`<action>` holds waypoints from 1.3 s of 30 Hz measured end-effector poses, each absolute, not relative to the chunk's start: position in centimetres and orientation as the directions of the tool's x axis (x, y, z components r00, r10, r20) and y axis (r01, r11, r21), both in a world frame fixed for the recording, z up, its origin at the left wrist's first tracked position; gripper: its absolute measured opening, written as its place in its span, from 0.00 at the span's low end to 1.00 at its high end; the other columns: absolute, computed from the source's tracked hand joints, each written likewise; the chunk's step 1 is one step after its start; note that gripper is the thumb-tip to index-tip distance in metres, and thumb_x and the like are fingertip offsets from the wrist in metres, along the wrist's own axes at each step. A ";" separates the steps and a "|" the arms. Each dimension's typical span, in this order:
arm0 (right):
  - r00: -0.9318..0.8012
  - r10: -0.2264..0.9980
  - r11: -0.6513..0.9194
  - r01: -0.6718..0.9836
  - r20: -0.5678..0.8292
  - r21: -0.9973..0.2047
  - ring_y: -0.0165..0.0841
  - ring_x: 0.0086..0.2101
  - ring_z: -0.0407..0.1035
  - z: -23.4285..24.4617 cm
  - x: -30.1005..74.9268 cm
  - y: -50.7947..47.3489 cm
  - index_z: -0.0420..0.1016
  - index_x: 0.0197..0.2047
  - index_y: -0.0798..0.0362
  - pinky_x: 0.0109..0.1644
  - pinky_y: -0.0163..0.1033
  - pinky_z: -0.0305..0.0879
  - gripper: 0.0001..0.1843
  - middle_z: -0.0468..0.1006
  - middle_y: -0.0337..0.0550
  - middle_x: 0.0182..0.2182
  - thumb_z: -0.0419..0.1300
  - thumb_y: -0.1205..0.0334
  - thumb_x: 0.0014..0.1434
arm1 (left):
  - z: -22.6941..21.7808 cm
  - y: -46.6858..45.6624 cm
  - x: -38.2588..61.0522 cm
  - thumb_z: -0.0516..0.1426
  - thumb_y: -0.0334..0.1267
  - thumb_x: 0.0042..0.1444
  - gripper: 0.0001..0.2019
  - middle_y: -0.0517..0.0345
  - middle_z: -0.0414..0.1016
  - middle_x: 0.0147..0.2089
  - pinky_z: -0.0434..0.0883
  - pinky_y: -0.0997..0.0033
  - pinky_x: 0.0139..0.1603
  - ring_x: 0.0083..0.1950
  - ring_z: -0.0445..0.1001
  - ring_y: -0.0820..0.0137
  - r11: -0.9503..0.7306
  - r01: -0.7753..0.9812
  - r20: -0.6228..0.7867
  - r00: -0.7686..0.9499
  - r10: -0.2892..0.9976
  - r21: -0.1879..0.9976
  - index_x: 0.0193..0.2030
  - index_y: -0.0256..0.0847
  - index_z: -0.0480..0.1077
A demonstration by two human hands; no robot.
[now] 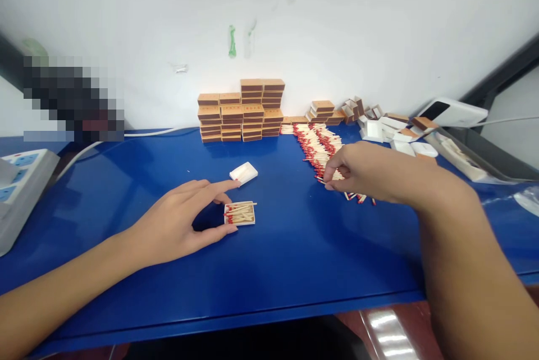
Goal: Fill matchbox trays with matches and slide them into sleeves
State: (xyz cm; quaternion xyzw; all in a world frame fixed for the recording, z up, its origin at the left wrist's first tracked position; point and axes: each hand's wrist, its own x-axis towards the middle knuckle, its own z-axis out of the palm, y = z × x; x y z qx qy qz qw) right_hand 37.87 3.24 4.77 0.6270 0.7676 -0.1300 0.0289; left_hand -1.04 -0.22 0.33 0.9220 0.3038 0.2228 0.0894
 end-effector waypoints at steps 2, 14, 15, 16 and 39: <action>-0.200 0.928 0.164 0.977 -0.314 -0.137 0.35 0.28 0.73 4.8 37.1 3.3 0.86 0.41 0.47 0.32 0.40 0.61 0.14 0.84 0.43 0.32 0.63 0.49 0.63 | 0.4 -0.2 -1.0 0.62 0.48 0.71 0.29 0.54 0.83 0.48 0.78 0.54 0.54 0.48 0.81 0.59 -0.796 0.526 0.353 0.714 0.605 0.300 0.74 0.45 0.63; -0.147 0.924 0.113 0.987 -0.354 -0.116 0.37 0.26 0.74 4.8 36.1 3.5 0.84 0.41 0.48 0.31 0.42 0.63 0.14 0.82 0.44 0.30 0.62 0.48 0.64 | 0.4 -0.3 -1.0 0.62 0.47 0.71 0.29 0.54 0.83 0.49 0.78 0.53 0.58 0.48 0.81 0.60 -0.796 0.524 0.345 0.718 0.604 0.304 0.74 0.44 0.62; -0.142 0.923 0.103 0.987 -0.359 -0.126 0.37 0.26 0.75 4.9 35.9 3.4 0.83 0.40 0.48 0.31 0.42 0.64 0.14 0.82 0.44 0.30 0.62 0.49 0.64 | 0.4 -0.3 -1.0 0.62 0.48 0.71 0.29 0.54 0.83 0.49 0.78 0.53 0.58 0.48 0.81 0.60 -0.796 0.524 0.343 0.719 0.604 0.304 0.74 0.44 0.62; -0.145 0.921 0.102 0.986 -0.361 -0.136 0.37 0.26 0.75 5.0 35.6 3.3 0.83 0.40 0.48 0.31 0.42 0.64 0.13 0.82 0.44 0.30 0.61 0.50 0.65 | 0.4 -0.2 -1.0 0.62 0.48 0.71 0.29 0.54 0.83 0.49 0.78 0.53 0.58 0.48 0.81 0.60 -0.794 0.525 0.340 0.719 0.606 0.306 0.74 0.44 0.62; -0.666 0.740 0.635 0.644 0.096 -0.426 0.28 0.25 0.63 4.1 23.9 -0.4 0.80 0.38 0.51 0.33 0.37 0.53 0.05 0.75 0.35 0.26 0.64 0.62 0.67 | 0.5 -0.1 -0.3 0.64 0.47 0.69 0.32 0.52 0.83 0.50 0.78 0.54 0.51 0.49 0.82 0.57 -0.805 0.509 0.361 0.720 0.593 0.306 0.74 0.44 0.59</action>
